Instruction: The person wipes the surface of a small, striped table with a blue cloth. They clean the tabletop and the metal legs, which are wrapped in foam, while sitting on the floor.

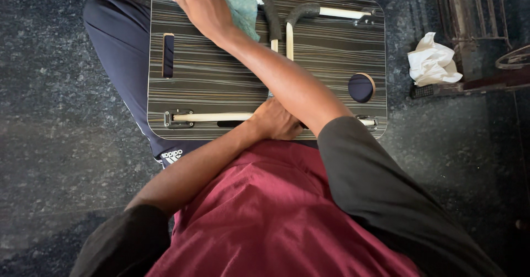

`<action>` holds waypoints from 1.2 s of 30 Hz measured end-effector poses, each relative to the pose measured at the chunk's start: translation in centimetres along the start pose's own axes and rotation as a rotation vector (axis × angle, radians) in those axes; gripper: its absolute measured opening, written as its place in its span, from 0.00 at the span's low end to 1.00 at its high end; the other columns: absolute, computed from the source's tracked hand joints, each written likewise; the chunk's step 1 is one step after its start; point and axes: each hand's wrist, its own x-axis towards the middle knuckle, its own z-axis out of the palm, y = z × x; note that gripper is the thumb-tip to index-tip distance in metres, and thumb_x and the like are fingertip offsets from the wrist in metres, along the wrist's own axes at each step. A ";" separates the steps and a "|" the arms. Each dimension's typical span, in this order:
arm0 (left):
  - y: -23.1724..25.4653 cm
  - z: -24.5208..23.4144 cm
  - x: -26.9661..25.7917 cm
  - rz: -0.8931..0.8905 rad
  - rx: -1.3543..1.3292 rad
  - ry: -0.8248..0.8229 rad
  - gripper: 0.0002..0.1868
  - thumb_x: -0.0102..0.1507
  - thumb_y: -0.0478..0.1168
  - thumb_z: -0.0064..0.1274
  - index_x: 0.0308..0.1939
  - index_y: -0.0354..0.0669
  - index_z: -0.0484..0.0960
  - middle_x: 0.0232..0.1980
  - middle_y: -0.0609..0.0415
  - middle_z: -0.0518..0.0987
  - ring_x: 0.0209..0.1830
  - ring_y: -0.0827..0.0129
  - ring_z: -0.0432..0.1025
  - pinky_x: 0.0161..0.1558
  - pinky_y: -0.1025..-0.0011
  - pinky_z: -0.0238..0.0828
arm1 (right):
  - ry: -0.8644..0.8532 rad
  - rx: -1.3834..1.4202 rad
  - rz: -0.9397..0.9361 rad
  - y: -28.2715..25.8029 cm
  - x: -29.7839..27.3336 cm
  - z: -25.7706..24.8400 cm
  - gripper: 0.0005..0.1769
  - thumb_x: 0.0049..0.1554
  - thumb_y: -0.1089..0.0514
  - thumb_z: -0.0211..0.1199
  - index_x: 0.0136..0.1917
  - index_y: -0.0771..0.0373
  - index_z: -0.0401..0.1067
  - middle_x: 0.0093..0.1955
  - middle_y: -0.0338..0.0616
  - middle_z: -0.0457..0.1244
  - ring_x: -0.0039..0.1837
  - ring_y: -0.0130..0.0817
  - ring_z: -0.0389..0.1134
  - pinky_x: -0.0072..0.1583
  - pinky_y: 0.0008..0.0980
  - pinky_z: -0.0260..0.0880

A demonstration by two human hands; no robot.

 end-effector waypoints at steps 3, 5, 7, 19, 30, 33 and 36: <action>0.1 -0.2 0.2 0.014 0.023 0.011 0.28 0.59 0.50 0.55 0.58 0.37 0.78 0.58 0.36 0.78 0.59 0.43 0.71 0.64 0.49 0.62 | -0.097 0.045 0.016 0.2 -0.6 -0.1 0.20 0.61 0.48 0.69 0.60 0.60 0.72 0.60 0.45 0.62 0.65 0.45 0.62 0.67 0.48 0.63; 0.4 -0.7 0.3 0.007 0.025 -0.003 0.26 0.57 0.48 0.54 0.56 0.40 0.79 0.59 0.38 0.78 0.60 0.44 0.71 0.64 0.51 0.63 | -0.120 0.083 0.051 0.4 -0.1 -0.3 0.19 0.57 0.49 0.73 0.56 0.59 0.73 0.58 0.44 0.62 0.64 0.46 0.62 0.66 0.49 0.62; 0.6 -1.1 0.4 -0.017 0.003 -0.022 0.24 0.58 0.47 0.54 0.56 0.41 0.79 0.58 0.39 0.79 0.60 0.44 0.71 0.65 0.52 0.63 | -0.054 0.103 0.073 0.5 0.6 -0.3 0.21 0.48 0.49 0.76 0.50 0.59 0.74 0.54 0.47 0.64 0.61 0.50 0.63 0.62 0.52 0.60; 0.3 -0.6 0.2 0.039 0.044 0.049 0.28 0.61 0.52 0.52 0.59 0.37 0.77 0.59 0.36 0.78 0.60 0.44 0.70 0.65 0.52 0.62 | -0.237 0.601 0.456 3.8 1.9 1.0 0.06 0.61 0.53 0.65 0.48 0.56 0.80 0.43 0.40 0.70 0.45 0.36 0.70 0.51 0.40 0.67; 0.2 0.2 0.3 0.062 0.122 0.041 0.26 0.59 0.50 0.52 0.57 0.39 0.80 0.60 0.40 0.78 0.63 0.48 0.70 0.67 0.52 0.61 | -0.150 0.252 -0.014 2.1 0.2 -1.1 0.22 0.56 0.44 0.74 0.54 0.62 0.76 0.54 0.43 0.63 0.58 0.42 0.62 0.62 0.49 0.56; 0.6 -0.5 0.4 -0.021 0.069 -0.055 0.25 0.61 0.51 0.52 0.57 0.40 0.79 0.60 0.40 0.78 0.62 0.47 0.70 0.68 0.53 0.62 | -0.211 0.195 -0.039 2.6 0.3 -1.1 0.22 0.57 0.45 0.74 0.56 0.62 0.76 0.56 0.43 0.62 0.62 0.44 0.62 0.64 0.51 0.56; 0.7 -1.0 0.5 -0.054 0.017 -0.086 0.24 0.62 0.51 0.51 0.58 0.43 0.80 0.61 0.40 0.78 0.63 0.46 0.70 0.67 0.52 0.63 | -0.221 0.105 -0.073 2.4 0.7 -0.7 0.20 0.57 0.47 0.73 0.54 0.62 0.76 0.61 0.46 0.62 0.67 0.45 0.61 0.67 0.52 0.56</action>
